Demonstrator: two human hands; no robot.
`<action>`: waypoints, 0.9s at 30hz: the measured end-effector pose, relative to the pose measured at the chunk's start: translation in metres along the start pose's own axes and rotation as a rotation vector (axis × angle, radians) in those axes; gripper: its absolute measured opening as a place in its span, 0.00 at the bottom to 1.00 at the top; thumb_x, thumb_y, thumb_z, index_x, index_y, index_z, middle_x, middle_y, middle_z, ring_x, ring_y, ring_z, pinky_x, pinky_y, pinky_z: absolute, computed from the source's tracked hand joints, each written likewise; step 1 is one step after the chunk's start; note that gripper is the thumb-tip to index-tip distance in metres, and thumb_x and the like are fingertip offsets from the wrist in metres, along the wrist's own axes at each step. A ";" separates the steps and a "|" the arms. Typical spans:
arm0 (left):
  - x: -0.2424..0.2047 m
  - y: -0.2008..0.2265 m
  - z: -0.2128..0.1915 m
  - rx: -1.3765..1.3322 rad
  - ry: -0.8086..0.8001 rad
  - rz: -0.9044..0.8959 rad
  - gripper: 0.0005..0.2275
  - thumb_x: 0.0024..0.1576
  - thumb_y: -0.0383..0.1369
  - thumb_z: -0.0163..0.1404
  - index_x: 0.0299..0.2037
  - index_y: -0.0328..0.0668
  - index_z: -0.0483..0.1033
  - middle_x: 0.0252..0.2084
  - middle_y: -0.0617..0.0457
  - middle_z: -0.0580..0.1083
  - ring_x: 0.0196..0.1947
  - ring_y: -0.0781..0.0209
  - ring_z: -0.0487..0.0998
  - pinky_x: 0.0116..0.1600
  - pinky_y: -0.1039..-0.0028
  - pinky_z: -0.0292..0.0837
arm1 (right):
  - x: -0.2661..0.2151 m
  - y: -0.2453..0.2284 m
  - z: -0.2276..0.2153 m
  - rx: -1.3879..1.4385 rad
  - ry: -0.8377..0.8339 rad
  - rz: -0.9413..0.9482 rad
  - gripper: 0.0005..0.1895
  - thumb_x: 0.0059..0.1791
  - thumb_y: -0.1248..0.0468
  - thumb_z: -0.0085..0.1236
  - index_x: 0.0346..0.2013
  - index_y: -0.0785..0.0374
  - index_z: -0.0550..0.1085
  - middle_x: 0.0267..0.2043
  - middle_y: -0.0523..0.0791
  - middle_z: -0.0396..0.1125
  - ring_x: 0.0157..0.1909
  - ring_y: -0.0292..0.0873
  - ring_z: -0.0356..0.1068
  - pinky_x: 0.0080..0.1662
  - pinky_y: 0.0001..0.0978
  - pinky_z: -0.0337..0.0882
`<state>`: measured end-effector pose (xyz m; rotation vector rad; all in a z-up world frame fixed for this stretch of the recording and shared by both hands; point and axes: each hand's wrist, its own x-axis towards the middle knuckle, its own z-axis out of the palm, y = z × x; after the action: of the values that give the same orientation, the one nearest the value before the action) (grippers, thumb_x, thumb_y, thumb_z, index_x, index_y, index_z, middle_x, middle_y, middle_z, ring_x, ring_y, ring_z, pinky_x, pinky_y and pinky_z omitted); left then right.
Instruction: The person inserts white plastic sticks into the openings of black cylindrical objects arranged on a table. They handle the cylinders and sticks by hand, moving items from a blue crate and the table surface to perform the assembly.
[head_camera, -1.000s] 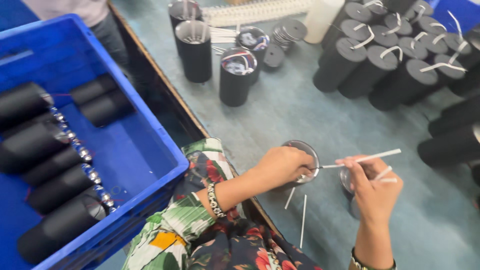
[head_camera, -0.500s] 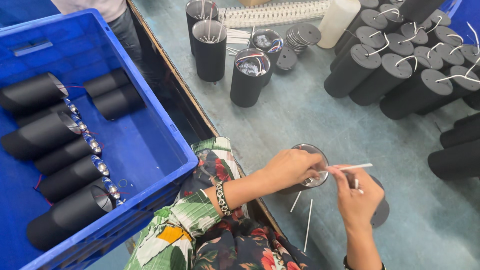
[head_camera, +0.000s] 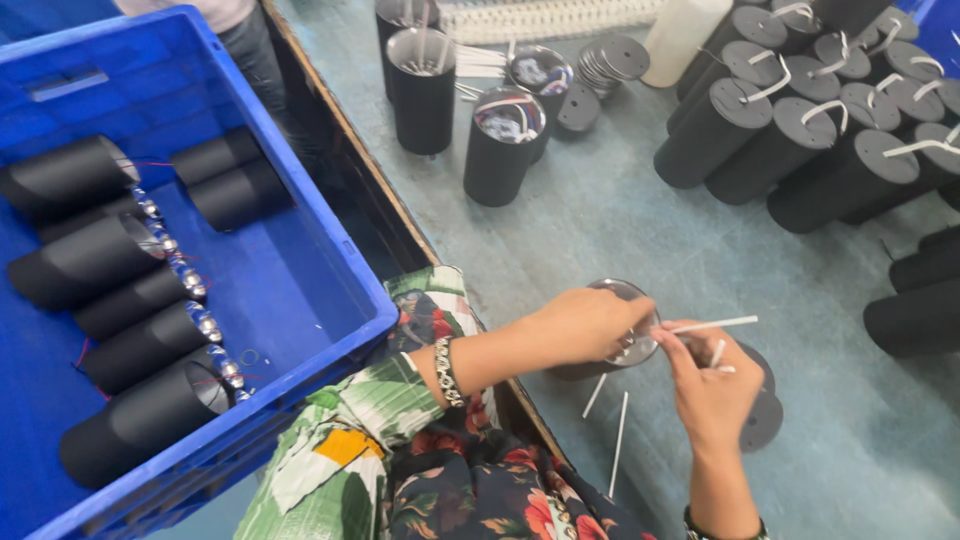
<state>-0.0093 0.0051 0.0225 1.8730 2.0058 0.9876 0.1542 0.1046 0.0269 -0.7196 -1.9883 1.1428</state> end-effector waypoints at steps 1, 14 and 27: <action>0.000 0.001 -0.001 -0.020 -0.018 -0.040 0.14 0.52 0.30 0.54 0.48 0.43 0.70 0.32 0.41 0.79 0.36 0.40 0.81 0.39 0.53 0.73 | -0.001 0.002 0.002 0.015 0.006 0.025 0.07 0.48 0.70 0.68 0.39 0.67 0.79 0.24 0.38 0.67 0.24 0.27 0.58 0.28 0.20 0.55; -0.007 -0.009 -0.001 -0.138 -0.041 0.010 0.18 0.50 0.25 0.56 0.48 0.40 0.63 0.29 0.42 0.77 0.34 0.38 0.79 0.39 0.53 0.71 | 0.007 -0.003 0.005 -0.082 -0.010 -0.010 0.06 0.49 0.68 0.68 0.37 0.67 0.79 0.25 0.38 0.69 0.26 0.26 0.59 0.29 0.21 0.58; -0.008 -0.007 -0.008 -0.213 -0.106 0.077 0.18 0.50 0.23 0.55 0.48 0.38 0.61 0.28 0.50 0.79 0.34 0.44 0.81 0.34 0.57 0.71 | 0.008 -0.003 0.004 -0.091 -0.045 0.004 0.05 0.49 0.67 0.66 0.36 0.66 0.79 0.23 0.38 0.68 0.24 0.26 0.57 0.28 0.21 0.56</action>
<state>-0.0188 -0.0044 0.0220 1.8570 1.7084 1.0532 0.1460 0.1075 0.0303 -0.7510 -2.0889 1.0850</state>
